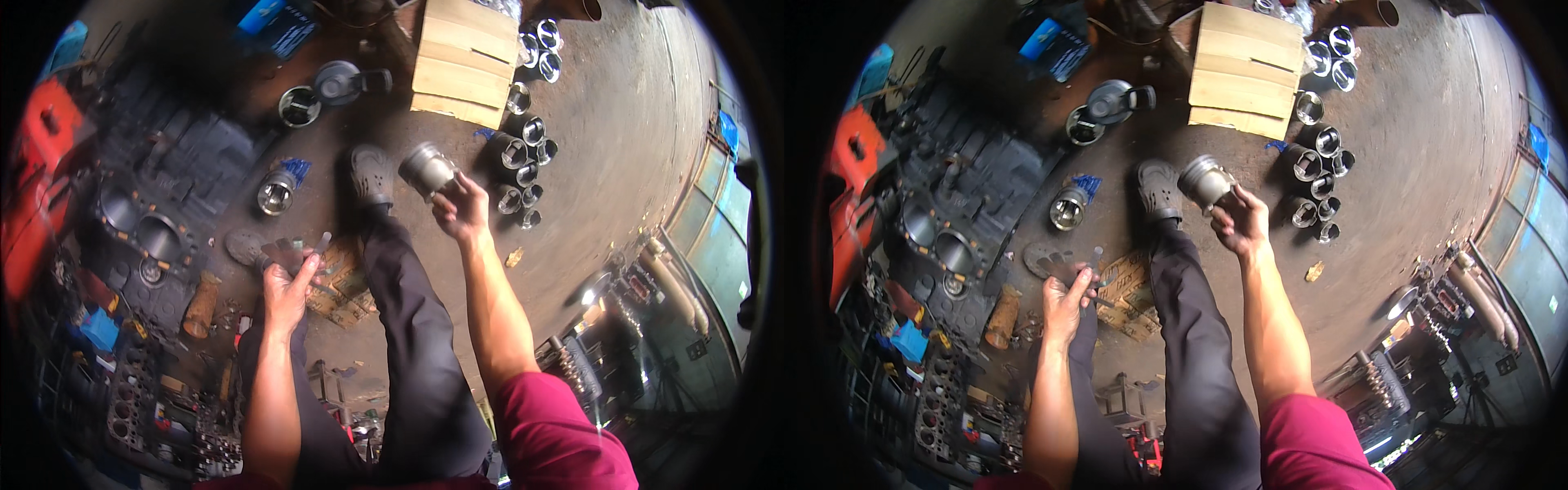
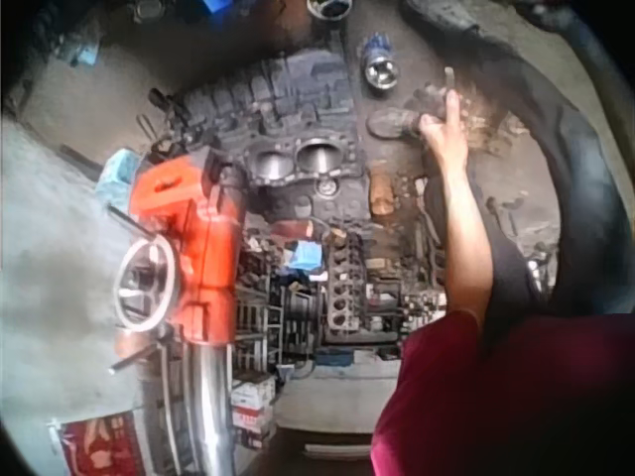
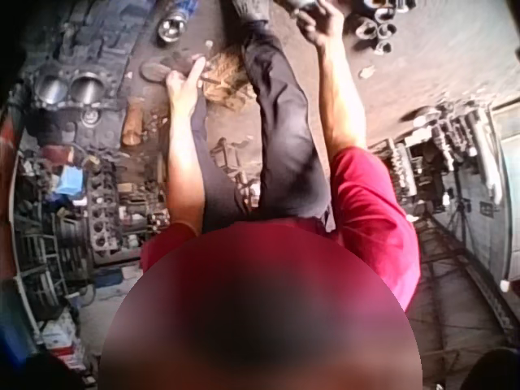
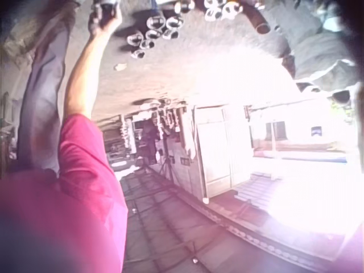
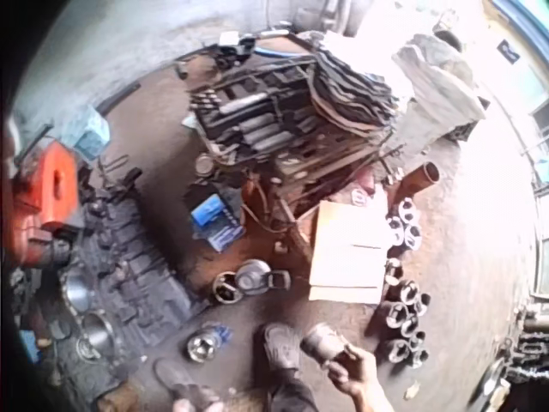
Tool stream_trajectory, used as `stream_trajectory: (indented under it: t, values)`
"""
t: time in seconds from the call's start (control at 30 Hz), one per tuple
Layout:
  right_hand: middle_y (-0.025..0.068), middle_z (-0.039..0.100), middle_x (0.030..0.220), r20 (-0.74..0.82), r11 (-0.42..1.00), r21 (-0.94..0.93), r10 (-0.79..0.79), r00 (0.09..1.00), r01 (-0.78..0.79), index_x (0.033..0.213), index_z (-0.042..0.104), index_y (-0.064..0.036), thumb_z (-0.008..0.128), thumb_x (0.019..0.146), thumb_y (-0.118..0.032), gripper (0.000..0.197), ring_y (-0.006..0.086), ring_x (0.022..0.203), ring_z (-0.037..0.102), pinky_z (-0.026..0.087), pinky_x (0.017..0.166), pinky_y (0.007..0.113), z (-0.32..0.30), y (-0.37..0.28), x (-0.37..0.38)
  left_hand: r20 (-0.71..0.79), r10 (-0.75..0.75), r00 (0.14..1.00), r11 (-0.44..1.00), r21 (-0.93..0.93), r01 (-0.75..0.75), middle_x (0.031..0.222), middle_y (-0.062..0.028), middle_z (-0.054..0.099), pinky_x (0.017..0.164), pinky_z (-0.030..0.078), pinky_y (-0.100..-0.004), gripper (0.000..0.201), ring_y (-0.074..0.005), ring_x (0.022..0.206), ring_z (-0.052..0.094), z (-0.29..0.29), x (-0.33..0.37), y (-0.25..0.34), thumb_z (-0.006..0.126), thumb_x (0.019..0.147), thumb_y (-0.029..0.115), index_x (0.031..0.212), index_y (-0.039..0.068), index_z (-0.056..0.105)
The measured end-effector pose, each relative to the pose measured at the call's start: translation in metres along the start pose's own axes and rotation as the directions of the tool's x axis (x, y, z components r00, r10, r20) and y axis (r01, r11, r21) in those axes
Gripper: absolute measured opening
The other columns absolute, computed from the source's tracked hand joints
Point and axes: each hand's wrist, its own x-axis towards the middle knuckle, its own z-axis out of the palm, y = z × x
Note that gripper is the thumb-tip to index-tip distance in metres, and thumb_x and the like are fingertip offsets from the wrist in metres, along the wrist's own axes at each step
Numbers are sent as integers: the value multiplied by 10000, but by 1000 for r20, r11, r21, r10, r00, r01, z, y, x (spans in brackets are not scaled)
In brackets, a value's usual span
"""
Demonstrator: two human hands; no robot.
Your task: The person installs piston rings onto pistons and places them into an engine block. They use a ring compressor tool to compress the rings and then insert the pistons into the cylinders. The person repeats this process for multiple pistons.
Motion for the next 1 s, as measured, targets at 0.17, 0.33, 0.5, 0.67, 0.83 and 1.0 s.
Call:
stream_trajectory:
  t: [0.17,0.33,0.5,0.67,0.83,1.0]
  values:
    - [141,624,1034,189,995,-88,70,980,-54,1196,595,-75,545,927,-414,436,152,475,397,312,398,252,46,50,-84,-48,94,994,995,-19,-95,869,-79,694,504,433,-193,221,-78,615,585,-25,-29,10,706,919,155,1073,9,645]
    - [112,618,781,221,900,-434,155,963,-45,1096,651,-14,594,915,-430,457,174,465,432,331,432,258,129,92,-118,-82,205,975,978,-27,-208,814,-54,687,475,410,-200,309,-62,580,570,-69,-54,40,721,896,256,1037,-10,653]
    - [60,603,735,-34,677,-735,-94,995,39,940,648,-24,619,909,-309,288,164,507,448,337,491,261,218,148,-130,-177,376,910,921,-34,-387,768,-7,656,473,386,-196,332,-43,534,508,-145,-56,59,740,868,322,1033,42,674]
    - [14,546,730,-53,467,-882,38,998,-64,1024,605,3,607,940,-220,238,100,508,422,324,471,223,288,204,-120,-254,384,888,913,-41,-406,786,-10,692,476,383,-189,319,-37,554,519,-220,-38,80,779,834,322,998,58,707]
    - [-26,437,598,-21,174,-985,-11,1000,-19,909,616,-19,597,942,-170,156,68,453,377,281,428,225,332,261,-95,-306,359,882,912,-86,-402,823,6,697,534,400,-211,350,-40,638,548,-272,-18,88,789,813,401,980,105,705]
    - [50,586,712,58,94,-994,55,997,52,978,593,-6,700,864,-170,227,109,504,517,360,420,227,366,310,-73,-373,284,883,877,-271,-396,823,22,659,563,403,-220,488,-60,687,559,-298,3,87,852,733,403,1046,92,643]
